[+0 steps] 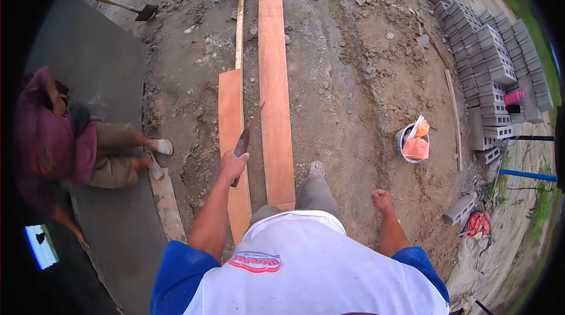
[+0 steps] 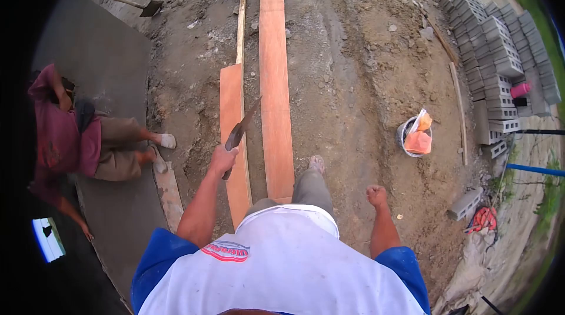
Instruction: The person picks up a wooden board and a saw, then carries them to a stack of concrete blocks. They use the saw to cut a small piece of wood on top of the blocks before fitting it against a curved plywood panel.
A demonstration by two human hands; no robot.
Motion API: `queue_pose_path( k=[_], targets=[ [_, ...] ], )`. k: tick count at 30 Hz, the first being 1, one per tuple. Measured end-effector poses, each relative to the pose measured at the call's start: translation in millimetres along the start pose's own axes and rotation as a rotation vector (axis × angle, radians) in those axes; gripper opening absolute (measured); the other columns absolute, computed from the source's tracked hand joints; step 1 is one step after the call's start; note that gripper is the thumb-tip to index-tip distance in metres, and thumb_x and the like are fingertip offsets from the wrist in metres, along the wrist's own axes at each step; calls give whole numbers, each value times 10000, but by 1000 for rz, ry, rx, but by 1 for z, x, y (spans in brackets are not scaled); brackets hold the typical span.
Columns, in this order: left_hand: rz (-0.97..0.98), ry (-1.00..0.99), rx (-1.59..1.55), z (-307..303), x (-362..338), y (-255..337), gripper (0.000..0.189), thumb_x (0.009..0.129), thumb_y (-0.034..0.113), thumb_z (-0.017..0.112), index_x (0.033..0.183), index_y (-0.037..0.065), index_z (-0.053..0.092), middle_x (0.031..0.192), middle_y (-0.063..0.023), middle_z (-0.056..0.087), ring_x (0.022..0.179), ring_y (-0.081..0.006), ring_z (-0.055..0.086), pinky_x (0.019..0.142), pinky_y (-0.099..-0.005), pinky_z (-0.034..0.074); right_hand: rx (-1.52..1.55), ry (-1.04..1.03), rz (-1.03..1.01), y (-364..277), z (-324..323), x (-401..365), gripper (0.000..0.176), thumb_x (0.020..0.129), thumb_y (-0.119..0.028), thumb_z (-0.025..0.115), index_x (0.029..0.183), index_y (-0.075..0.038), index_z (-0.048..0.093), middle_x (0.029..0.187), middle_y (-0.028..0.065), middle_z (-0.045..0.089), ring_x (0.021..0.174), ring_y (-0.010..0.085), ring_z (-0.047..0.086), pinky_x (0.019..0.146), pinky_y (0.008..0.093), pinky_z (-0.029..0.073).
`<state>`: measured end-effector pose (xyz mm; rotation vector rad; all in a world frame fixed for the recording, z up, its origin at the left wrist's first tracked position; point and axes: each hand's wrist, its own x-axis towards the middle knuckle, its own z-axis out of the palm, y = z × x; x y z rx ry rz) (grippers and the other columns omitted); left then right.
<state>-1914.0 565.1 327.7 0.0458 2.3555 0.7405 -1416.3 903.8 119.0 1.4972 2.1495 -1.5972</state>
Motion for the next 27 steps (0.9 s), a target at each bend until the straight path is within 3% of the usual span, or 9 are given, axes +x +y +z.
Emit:
queue_pose_path(
  k=[4, 7, 11, 15, 18, 21, 22, 24, 27],
  targets=[
    [3, 46, 110, -1, 18, 17, 335, 828, 308, 703, 875, -15, 629, 855, -195, 679, 839, -343, 675, 748, -433, 512, -4, 97, -163, -62, -89, 92, 181, 893, -178, 589, 846, -19, 658, 712, 28, 625, 601, 113, 603, 515, 248, 468],
    [-138, -22, 161, -6, 11, 25, 358, 821, 316, 713, 912, -23, 646, 957, -229, 683, 935, -368, 672, 802, -441, 513, 42, 9, -47, -138, -120, 120, 169, 885, -169, 594, 856, -14, 654, 734, 29, 623, 606, 112, 594, 523, 251, 478],
    [-323, -167, 189, 15, 15, 15, 422, 811, 322, 720, 1001, -51, 671, 1035, -260, 678, 1011, -371, 665, 846, -432, 518, -164, -99, -92, -115, -110, 198, 129, 873, -149, 628, 841, -35, 680, 711, 6, 618, 590, 104, 579, 541, 254, 502],
    [-443, -287, 236, 32, 41, 21, 480, 782, 327, 730, 1046, -70, 674, 1086, -284, 663, 1032, -373, 663, 846, -423, 524, -466, -362, 4, -162, -90, 249, 138, 871, -158, 653, 817, -45, 711, 707, 3, 659, 601, 110, 610, 547, 281, 510],
    [-458, -414, 261, 46, 94, 20, 481, 765, 316, 732, 1047, -69, 674, 1078, -287, 663, 1030, -375, 664, 837, -424, 527, -534, -428, 88, -232, -89, 302, 242, 818, -265, 671, 917, -58, 746, 767, 100, 723, 693, 154, 670, 670, 321, 531],
    [-546, -490, 167, 22, 150, 74, 483, 759, 308, 730, 1046, -75, 671, 1073, -298, 658, 1050, -381, 654, 842, -431, 521, -460, -420, 233, -327, -100, 364, 224, 825, -254, 670, 910, -61, 745, 746, 99, 718, 690, 154, 676, 657, 331, 529],
    [-542, -491, 198, 15, 172, 92, 481, 758, 292, 723, 1073, -67, 666, 1107, -301, 648, 1072, -394, 640, 873, -432, 519, -418, -511, 139, -341, -108, 399, 207, 833, -239, 666, 894, -59, 745, 719, 85, 707, 672, 156, 674, 629, 333, 522],
    [-496, -355, 147, -12, 219, 139, 496, 766, 280, 714, 1120, -61, 647, 1133, -299, 641, 1102, -395, 624, 914, -428, 507, -524, -381, -137, -399, -114, 459, 179, 884, -164, 647, 877, 5, 704, 713, 7, 645, 604, 96, 591, 549, 262, 477],
    [-349, -62, 27, -38, 268, 175, 530, 795, 267, 683, 1212, -48, 603, 1185, -294, 624, 1152, -390, 598, 981, -419, 481, -456, -277, -121, -500, -119, 526, 180, 888, -165, 644, 860, 6, 695, 711, 6, 642, 596, 92, 583, 545, 268, 471]
  ],
)
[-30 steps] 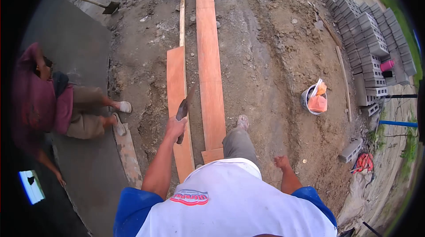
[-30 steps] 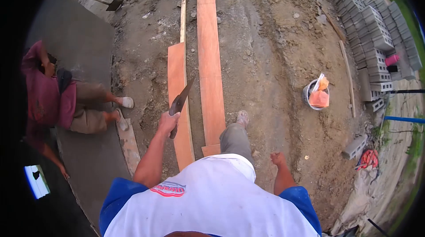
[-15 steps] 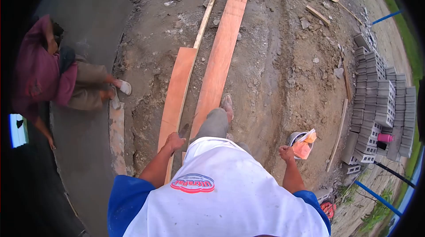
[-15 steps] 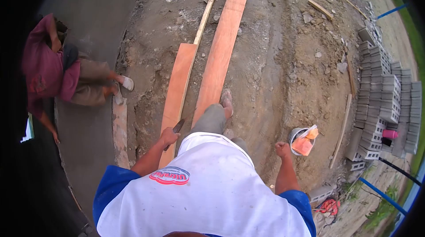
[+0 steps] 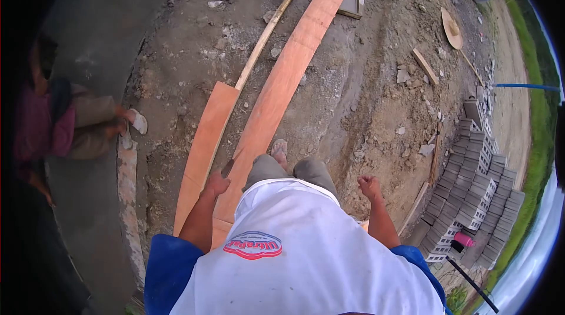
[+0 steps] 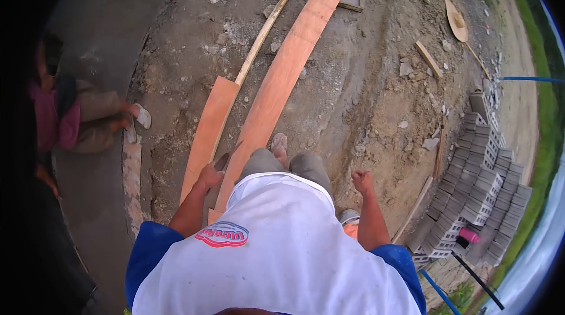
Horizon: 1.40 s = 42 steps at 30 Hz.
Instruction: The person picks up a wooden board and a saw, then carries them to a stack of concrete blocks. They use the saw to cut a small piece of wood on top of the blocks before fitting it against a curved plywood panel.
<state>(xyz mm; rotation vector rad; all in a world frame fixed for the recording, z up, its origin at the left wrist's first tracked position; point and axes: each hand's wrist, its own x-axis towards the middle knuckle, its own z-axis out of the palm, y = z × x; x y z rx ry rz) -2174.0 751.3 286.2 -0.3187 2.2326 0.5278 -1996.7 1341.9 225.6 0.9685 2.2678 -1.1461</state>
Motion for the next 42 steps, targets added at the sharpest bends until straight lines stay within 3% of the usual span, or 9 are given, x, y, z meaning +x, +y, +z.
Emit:
queue_pose_path(
  k=[7, 16, 20, 22, 25, 29, 32, 33, 42],
  targets=[
    [-69, 231, -603, -67, 70, 160, 389, 827, 288, 678, 1124, 38, 643, 1016, -209, 683, 999, -337, 662, 864, -427, 500, -210, -238, -28, -116, -67, 148, 165, 883, -156, 669, 859, 5, 694, 726, 19, 659, 603, 111, 598, 552, 285, 483],
    [-266, 225, -643, -53, 79, 330, 450, 831, 291, 671, 1192, 37, 588, 1011, -239, 674, 985, -382, 656, 841, -453, 514, -469, -599, -206, -265, -134, 428, 182, 875, -130, 675, 966, 26, 687, 838, 84, 706, 622, 166, 651, 541, 312, 522],
    [-504, 300, -823, -25, 40, 344, 404, 825, 300, 672, 1113, 23, 612, 1000, -235, 675, 989, -378, 654, 844, -445, 511, -567, -413, -644, -351, -192, 591, 168, 862, -134, 626, 950, -7, 692, 821, 57, 702, 674, 146, 658, 593, 297, 533],
    [-566, 347, -916, 4, 28, 338, 383, 825, 297, 672, 1085, 21, 623, 988, -233, 675, 960, -379, 659, 833, -442, 511, -757, -449, -727, -420, -205, 607, 190, 815, -242, 618, 865, -89, 720, 899, 129, 719, 892, 325, 686, 769, 400, 538],
    [-651, 442, -1031, 34, 13, 339, 360, 826, 272, 673, 1087, 26, 635, 972, -225, 675, 925, -375, 662, 813, -437, 511, -1631, -500, -1433, -472, -188, 640, 137, 765, -183, 605, 803, -82, 690, 858, 119, 702, 877, 341, 673, 763, 411, 528],
    [-634, 574, -1265, 73, 3, 355, 370, 827, 237, 676, 1131, 33, 622, 968, -217, 674, 926, -371, 656, 815, -431, 506, -1157, -708, -1024, -502, -119, 612, 80, 719, -141, 585, 725, -78, 633, 834, 135, 662, 852, 340, 655, 705, 407, 528],
    [-620, 682, -1268, 86, -5, 369, 406, 822, 250, 687, 1160, 41, 604, 1014, -232, 666, 988, -388, 642, 856, -438, 504, -1216, -905, -891, -535, -51, 559, 202, 884, -214, 627, 959, -34, 680, 837, 63, 686, 635, 174, 664, 529, 302, 520],
    [-642, 647, -1319, 100, -1, 371, 427, 812, 286, 696, 1151, 43, 604, 1046, -238, 661, 1023, -399, 630, 877, -449, 503, -1030, -880, -552, -560, -39, 484, 232, 901, -209, 621, 1018, -16, 672, 870, 83, 695, 665, 191, 682, 536, 306, 527],
    [-662, 657, -1366, 149, -22, 366, 421, 789, 330, 688, 1082, 33, 634, 1014, -218, 674, 965, -364, 655, 833, -430, 512, -1074, -976, -623, -609, 34, 423, 134, 840, -71, 652, 950, -1, 680, 771, 71, 665, 581, 162, 625, 493, 287, 503]
  ],
)
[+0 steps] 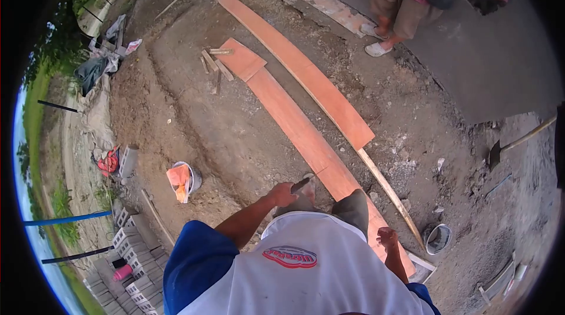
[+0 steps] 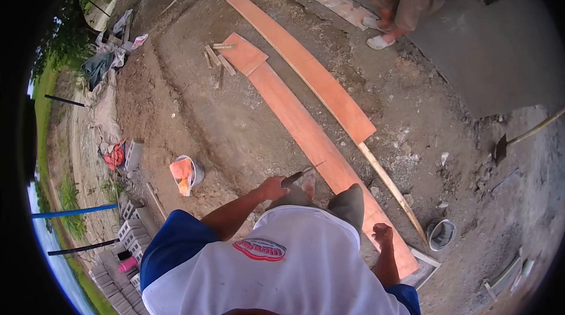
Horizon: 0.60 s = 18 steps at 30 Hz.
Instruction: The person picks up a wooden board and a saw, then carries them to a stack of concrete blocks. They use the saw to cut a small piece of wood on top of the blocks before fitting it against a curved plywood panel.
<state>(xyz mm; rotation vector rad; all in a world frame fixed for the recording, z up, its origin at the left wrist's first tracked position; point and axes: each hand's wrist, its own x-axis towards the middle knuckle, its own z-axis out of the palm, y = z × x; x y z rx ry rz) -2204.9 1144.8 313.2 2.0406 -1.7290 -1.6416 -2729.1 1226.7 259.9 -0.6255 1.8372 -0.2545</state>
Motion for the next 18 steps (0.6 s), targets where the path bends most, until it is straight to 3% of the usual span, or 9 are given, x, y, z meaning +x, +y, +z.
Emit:
queue_pose_path(
  k=[2, 4, 7, 8, 10, 12, 13, 16, 18],
  targets=[
    [-20, 64, -8, -8, 1, -5, 420, 795, 349, 679, 1061, 26, 642, 1015, -230, 671, 987, -383, 645, 843, -438, 512, -137, -62, 78, -18, -8, -1, 105, 835, -57, 677, 932, -20, 682, 748, 59, 661, 567, 158, 624, 443, 280, 475],
    [-67, 84, -39, -12, 3, -10, 442, 816, 371, 665, 1083, 18, 648, 1056, -242, 666, 1032, -387, 636, 878, -445, 510, 136, -260, 183, 6, -31, 37, 100, 832, -76, 688, 922, -32, 685, 739, 56, 659, 556, 169, 621, 434, 282, 480],
    [-116, 207, -172, -31, -19, 13, 470, 831, 396, 643, 1104, 14, 641, 1031, -260, 668, 1015, -398, 641, 865, -453, 512, -253, -172, 87, -17, -27, 58, 107, 823, -84, 697, 922, -46, 690, 746, 54, 665, 581, 170, 636, 448, 284, 493],
    [-133, 232, -185, -33, -25, 17, 472, 835, 396, 643, 1108, 11, 640, 1014, -261, 670, 1002, -402, 644, 854, -456, 514, -203, -331, -33, -12, -42, 87, 176, 806, -117, 707, 970, -52, 699, 779, 68, 690, 663, 174, 670, 541, 303, 536],
    [-162, 289, -213, -37, -28, 23, 475, 845, 398, 643, 1115, 7, 637, 979, -265, 674, 977, -410, 650, 834, -461, 518, -1420, -355, -973, -36, -42, 123, 227, 802, -154, 703, 1007, -56, 700, 816, 76, 708, 757, 164, 690, 656, 308, 553],
    [-188, 339, -335, -36, -32, 27, 467, 854, 404, 646, 1108, 13, 644, 943, -259, 677, 948, -418, 655, 806, -459, 522, -1000, -302, -611, -90, -28, 137, 260, 801, -208, 701, 1010, -54, 700, 860, 88, 722, 819, 169, 698, 735, 308, 556],
    [-202, 366, -397, -32, -33, 28, 462, 859, 408, 648, 1104, 15, 648, 926, -256, 678, 934, -421, 657, 793, -458, 524, -921, -347, -599, -102, -27, 165, 255, 800, -217, 700, 997, -55, 706, 858, 87, 723, 803, 168, 699, 718, 312, 559],
    [-156, 515, -383, -9, -31, 24, 471, 878, 435, 651, 1084, 12, 656, 877, -257, 675, 888, -427, 662, 748, -455, 522, -636, -323, -269, -193, -11, 175, 238, 794, -228, 684, 959, -59, 719, 829, 84, 716, 724, 168, 693, 649, 314, 560],
    [-258, 532, -408, -17, -40, 58, 491, 893, 465, 637, 1061, 4, 662, 828, -254, 664, 833, -416, 663, 722, -448, 515, -562, -368, -274, -238, -9, 191, 140, 834, -126, 664, 916, -22, 711, 804, 77, 695, 668, 146, 657, 554, 282, 525]
  ],
)
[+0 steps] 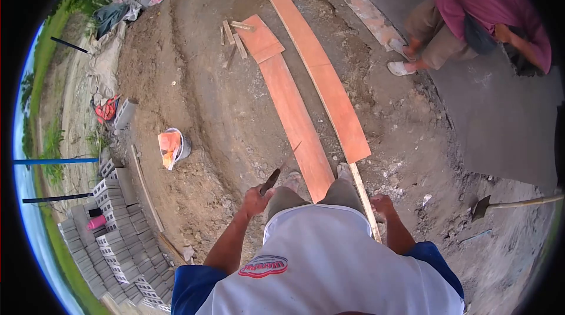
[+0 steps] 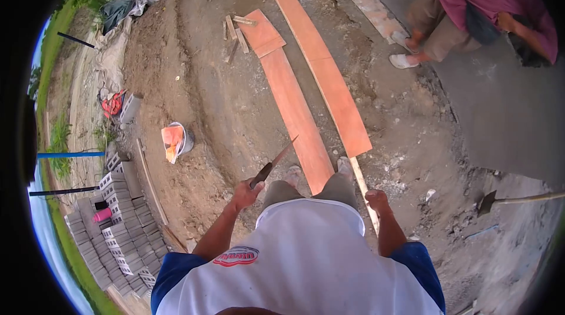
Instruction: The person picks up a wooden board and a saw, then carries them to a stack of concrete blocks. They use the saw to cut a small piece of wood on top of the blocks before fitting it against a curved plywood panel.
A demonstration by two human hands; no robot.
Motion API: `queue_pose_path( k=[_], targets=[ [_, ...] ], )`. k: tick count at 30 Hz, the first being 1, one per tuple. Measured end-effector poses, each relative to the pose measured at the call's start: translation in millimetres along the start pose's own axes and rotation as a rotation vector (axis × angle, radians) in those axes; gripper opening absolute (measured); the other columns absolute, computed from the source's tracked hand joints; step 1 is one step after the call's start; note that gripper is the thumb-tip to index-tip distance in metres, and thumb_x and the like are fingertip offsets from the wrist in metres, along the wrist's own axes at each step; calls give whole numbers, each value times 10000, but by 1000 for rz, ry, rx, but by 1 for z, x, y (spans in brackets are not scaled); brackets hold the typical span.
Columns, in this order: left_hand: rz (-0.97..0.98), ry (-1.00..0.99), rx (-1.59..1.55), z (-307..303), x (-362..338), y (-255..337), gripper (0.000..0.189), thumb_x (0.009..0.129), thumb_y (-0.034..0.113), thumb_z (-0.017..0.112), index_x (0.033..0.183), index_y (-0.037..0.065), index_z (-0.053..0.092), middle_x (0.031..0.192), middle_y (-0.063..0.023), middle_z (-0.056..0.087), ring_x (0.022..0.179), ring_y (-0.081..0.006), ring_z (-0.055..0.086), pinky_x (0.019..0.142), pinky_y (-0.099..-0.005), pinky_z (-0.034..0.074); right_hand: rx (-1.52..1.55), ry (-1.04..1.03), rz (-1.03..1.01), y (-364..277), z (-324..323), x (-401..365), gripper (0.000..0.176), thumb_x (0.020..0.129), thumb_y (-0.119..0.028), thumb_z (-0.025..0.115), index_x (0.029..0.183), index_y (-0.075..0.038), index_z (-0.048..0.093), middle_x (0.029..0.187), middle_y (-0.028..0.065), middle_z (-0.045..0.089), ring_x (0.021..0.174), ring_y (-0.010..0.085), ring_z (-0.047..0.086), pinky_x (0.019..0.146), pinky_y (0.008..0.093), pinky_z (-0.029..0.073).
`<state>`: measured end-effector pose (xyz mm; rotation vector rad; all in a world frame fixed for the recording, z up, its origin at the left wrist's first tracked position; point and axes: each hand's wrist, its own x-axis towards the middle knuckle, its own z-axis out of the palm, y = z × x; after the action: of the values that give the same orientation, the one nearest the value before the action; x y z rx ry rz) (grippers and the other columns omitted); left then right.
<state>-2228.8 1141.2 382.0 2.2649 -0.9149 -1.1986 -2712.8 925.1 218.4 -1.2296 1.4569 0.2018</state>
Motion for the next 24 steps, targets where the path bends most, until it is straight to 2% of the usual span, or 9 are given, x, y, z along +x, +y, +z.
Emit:
queue_pose_path(
  k=[2, 3, 6, 8, 14, 18, 20, 23, 24],
  targets=[
    [-103, 58, -25, 14, -13, 19, 515, 907, 492, 619, 1038, -4, 666, 783, -246, 653, 780, -401, 657, 697, -441, 506, -43, -10, 84, -34, -30, 10, 122, 843, -125, 658, 890, -25, 707, 774, 64, 675, 623, 138, 631, 539, 283, 506],
    [-152, 91, -40, 23, -20, 23, 527, 914, 505, 607, 1027, -7, 668, 762, -239, 646, 755, -391, 651, 686, -439, 501, -237, -49, -194, 21, -46, 60, 119, 857, -130, 642, 898, -33, 699, 728, 51, 648, 579, 137, 601, 517, 289, 494],
    [-286, 179, -84, 46, -37, 21, 572, 921, 546, 580, 975, -15, 675, 709, -213, 625, 695, -364, 627, 658, -436, 485, 21, -56, 70, -11, -89, 53, 121, 869, -122, 638, 943, -44, 691, 714, 51, 632, 570, 150, 599, 485, 299, 471],
    [-346, 228, -93, 44, -46, 34, 583, 918, 558, 578, 960, -15, 676, 711, -218, 627, 697, -372, 628, 656, -442, 485, 4, -46, 191, 6, -112, 72, 126, 863, -130, 645, 958, -56, 683, 707, 60, 617, 572, 169, 598, 468, 309, 449],
    [-454, 401, -208, 30, -30, -12, 627, 895, 614, 567, 922, -3, 679, 707, -232, 628, 710, -398, 638, 652, -457, 485, -684, -168, -18, -2, -150, 185, 156, 840, -195, 654, 939, -81, 694, 789, 78, 644, 675, 196, 622, 554, 346, 473],
    [-518, 415, -275, -16, 7, -59, 585, 888, 572, 612, 938, -7, 681, 667, -203, 616, 660, -350, 633, 636, -438, 486, -590, 52, -176, -143, -97, 222, 118, 828, -163, 671, 852, -52, 701, 684, 76, 651, 553, 169, 617, 481, 331, 488],
    [-486, 412, -295, -62, 23, -70, 520, 880, 503, 660, 964, -10, 684, 656, -162, 605, 637, -284, 606, 628, -414, 485, -441, 74, -108, -246, -48, 208, 129, 832, -159, 662, 864, -47, 717, 711, 80, 670, 559, 168, 626, 509, 326, 509],
    [-476, 369, -317, -136, 34, -99, 450, 864, 411, 717, 1005, -15, 686, 647, -113, 584, 625, -210, 563, 618, -387, 481, -742, -16, -98, -363, 36, 176, 241, 823, -264, 629, 904, -64, 738, 826, 120, 723, 628, 220, 689, 647, 339, 552],
    [-466, 368, -324, -164, 45, -111, 432, 857, 382, 734, 1020, -16, 687, 646, -99, 576, 626, -189, 549, 615, -380, 480, -649, -62, -121, -385, 63, 172, 219, 823, -230, 644, 908, -50, 737, 829, 110, 727, 628, 205, 688, 640, 333, 551]
  ],
)
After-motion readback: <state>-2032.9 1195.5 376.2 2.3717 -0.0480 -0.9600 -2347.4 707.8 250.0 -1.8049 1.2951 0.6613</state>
